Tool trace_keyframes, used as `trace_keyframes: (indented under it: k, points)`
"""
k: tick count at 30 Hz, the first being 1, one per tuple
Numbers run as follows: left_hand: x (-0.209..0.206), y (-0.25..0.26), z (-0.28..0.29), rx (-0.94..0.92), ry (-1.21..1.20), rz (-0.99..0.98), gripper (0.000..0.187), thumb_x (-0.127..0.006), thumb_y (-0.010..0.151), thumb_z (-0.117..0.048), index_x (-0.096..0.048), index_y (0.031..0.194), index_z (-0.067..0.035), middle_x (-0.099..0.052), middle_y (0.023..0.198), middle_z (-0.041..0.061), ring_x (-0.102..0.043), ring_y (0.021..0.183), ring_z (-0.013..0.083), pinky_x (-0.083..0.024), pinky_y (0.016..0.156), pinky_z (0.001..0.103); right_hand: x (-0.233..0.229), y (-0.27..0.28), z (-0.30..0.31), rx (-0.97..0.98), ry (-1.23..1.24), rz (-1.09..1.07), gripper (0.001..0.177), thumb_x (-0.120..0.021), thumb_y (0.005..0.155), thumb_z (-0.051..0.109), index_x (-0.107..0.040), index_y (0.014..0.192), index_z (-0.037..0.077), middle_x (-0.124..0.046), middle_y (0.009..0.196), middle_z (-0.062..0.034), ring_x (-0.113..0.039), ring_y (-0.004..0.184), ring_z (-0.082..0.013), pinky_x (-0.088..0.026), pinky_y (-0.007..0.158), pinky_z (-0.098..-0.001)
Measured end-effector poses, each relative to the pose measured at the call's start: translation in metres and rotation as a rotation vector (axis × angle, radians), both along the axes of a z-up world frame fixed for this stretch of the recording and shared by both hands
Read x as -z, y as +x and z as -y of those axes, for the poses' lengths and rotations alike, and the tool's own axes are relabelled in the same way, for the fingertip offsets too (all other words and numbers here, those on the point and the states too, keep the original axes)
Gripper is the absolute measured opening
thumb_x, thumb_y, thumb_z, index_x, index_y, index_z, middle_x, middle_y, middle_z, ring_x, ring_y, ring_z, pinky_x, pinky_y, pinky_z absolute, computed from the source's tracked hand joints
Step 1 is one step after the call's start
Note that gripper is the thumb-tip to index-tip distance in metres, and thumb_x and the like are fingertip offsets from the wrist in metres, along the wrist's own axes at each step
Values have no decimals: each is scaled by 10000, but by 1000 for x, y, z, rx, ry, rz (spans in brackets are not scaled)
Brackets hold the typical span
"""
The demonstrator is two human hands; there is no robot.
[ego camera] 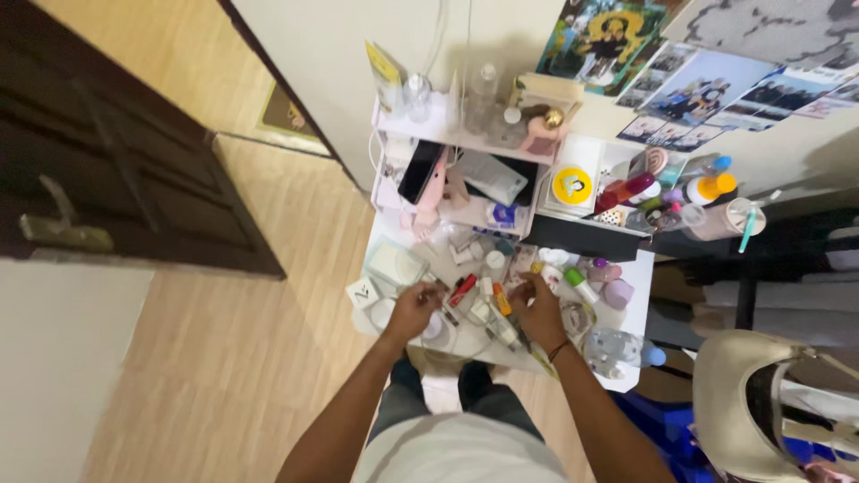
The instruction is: The person organizes a cluttered white table by picking up various cosmetic bottles, tubes, and small containers, then placing them into a multi-tiered white organizer. They handle items one at a time, occasionally wiping surfaces with a cloth, and continue arranging the contents until the organizer is filled.
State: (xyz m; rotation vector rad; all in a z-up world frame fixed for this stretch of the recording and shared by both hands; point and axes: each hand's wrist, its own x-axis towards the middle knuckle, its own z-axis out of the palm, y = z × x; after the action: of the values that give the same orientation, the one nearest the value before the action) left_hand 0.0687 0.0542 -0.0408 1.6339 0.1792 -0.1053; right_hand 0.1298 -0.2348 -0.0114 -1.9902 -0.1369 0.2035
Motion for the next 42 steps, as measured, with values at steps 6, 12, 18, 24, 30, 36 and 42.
trace_keyframes:
  k: [6, 12, 18, 24, 30, 36, 42]
  points:
    - [21, -7, -29, 78, 48, -116, 216, -631, 1009, -185, -733, 1003, 6, -737, 845, 78, -686, 797, 166, -542, 747, 286, 25, -33, -28, 88, 144, 22, 336, -699, 906, 16, -584, 1222, 16, -632, 901, -72, -619, 849, -147, -523, 790, -291]
    - [9, 2, -65, 65, -151, -192, 306, -592, 1044, -255, -698, 985, 27, -719, 927, 46, -712, 843, 151, -566, 772, 283, 33, -53, -72, 196, -194, -90, 348, -763, 847, 124, -632, 1155, 32, -717, 828, -74, -684, 759, -195, -544, 713, -330]
    - [7, -13, -90, 126, -114, -194, 255, -612, 1004, -227, -684, 1084, 4, -754, 954, 75, -704, 849, 139, -564, 798, 283, 61, -45, -121, 192, -239, -326, 422, -734, 847, 154, -611, 1235, 42, -706, 866, -71, -730, 782, -240, -587, 737, -371]
    - [36, -20, -101, 123, -41, -243, 279, -625, 996, -256, -710, 1096, -9, -777, 997, 51, -709, 855, 140, -573, 791, 283, 116, 20, -157, 93, -650, -112, 685, -710, 851, 254, -477, 1475, 96, -616, 1149, -249, -655, 987, -423, -542, 858, -477]
    - [41, -17, -109, 57, -29, -384, 290, -633, 982, -292, -712, 1069, -27, -775, 990, 53, -733, 871, 147, -551, 767, 305, 145, 56, -169, 42, -928, -231, 483, -545, 911, 145, -535, 1393, 175, -591, 1249, -167, -687, 998, -372, -585, 774, -502]
    - [27, -14, -105, 42, -71, -363, 280, -642, 980, -278, -700, 1065, -18, -763, 977, 58, -733, 870, 157, -554, 777, 302, 147, 49, -163, -88, -942, 133, 291, -585, 858, 125, -639, 1142, 89, -575, 1111, -150, -699, 867, -331, -587, 728, -464]
    - [25, -3, -94, 48, -75, -365, 262, -635, 965, -245, -696, 1089, -22, -774, 959, 69, -741, 861, 167, -562, 785, 301, 121, 40, -151, -202, -713, 100, 297, -609, 896, 182, -609, 1164, 55, -543, 1128, -169, -684, 842, -359, -569, 747, -462]
